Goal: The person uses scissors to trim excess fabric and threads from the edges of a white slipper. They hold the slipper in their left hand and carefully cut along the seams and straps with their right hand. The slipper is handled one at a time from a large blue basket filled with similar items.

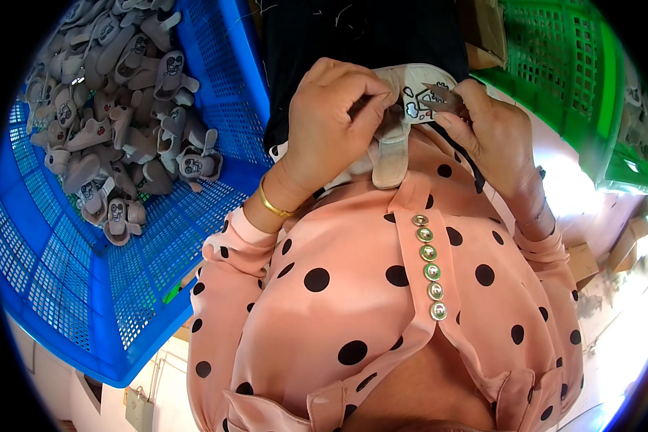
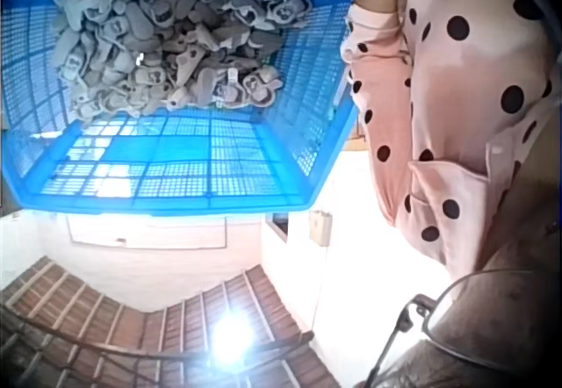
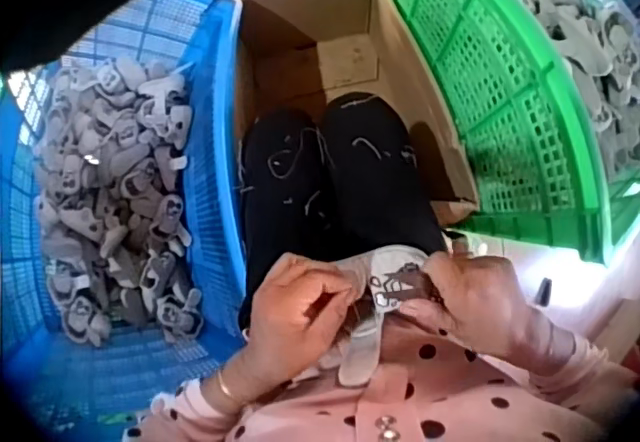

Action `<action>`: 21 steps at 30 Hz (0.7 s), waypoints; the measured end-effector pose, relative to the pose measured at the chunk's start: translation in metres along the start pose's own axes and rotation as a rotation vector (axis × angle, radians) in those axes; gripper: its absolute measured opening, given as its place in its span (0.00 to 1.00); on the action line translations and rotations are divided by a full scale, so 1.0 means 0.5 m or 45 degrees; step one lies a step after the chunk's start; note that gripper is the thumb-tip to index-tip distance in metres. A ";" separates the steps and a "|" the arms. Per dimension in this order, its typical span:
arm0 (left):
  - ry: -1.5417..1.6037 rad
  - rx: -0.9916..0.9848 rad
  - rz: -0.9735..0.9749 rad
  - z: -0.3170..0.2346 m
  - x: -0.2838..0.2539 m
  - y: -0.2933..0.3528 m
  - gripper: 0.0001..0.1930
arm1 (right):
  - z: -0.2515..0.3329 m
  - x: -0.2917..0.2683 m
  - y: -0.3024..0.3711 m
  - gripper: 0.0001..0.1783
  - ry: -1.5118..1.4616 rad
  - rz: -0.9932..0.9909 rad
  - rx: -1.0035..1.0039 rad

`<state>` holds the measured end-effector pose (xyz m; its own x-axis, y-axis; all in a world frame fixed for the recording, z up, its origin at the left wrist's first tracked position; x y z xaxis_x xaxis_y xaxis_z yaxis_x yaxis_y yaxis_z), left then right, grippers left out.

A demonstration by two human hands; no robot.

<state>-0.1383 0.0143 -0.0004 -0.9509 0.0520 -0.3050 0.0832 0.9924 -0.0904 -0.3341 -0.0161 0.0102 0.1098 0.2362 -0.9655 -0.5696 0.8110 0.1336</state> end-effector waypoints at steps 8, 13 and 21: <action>0.113 -0.259 0.088 0.026 0.007 -0.004 0.05 | 0.027 -0.005 -0.029 0.26 0.160 0.087 -0.111; 0.124 -0.269 0.102 0.029 0.009 -0.002 0.07 | 0.033 -0.004 -0.039 0.27 0.182 0.128 -0.167; 0.157 -0.250 0.086 0.033 0.010 0.004 0.08 | 0.047 -0.010 -0.053 0.28 0.182 0.194 -0.232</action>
<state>-0.1381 0.0146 -0.0177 -0.9753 0.1205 -0.1849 0.1001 0.9882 0.1158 -0.3003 -0.0263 0.0167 -0.0972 0.2597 -0.9608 -0.7093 0.6591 0.2499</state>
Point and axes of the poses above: each hand's wrist, its own y-axis away from the middle knuckle, its own x-axis out of the palm, z = x × y, the point moved 5 cm from there along -y, towards the middle knuckle, and after that the axes turned 12 degrees about y, right-handed, at the moved point
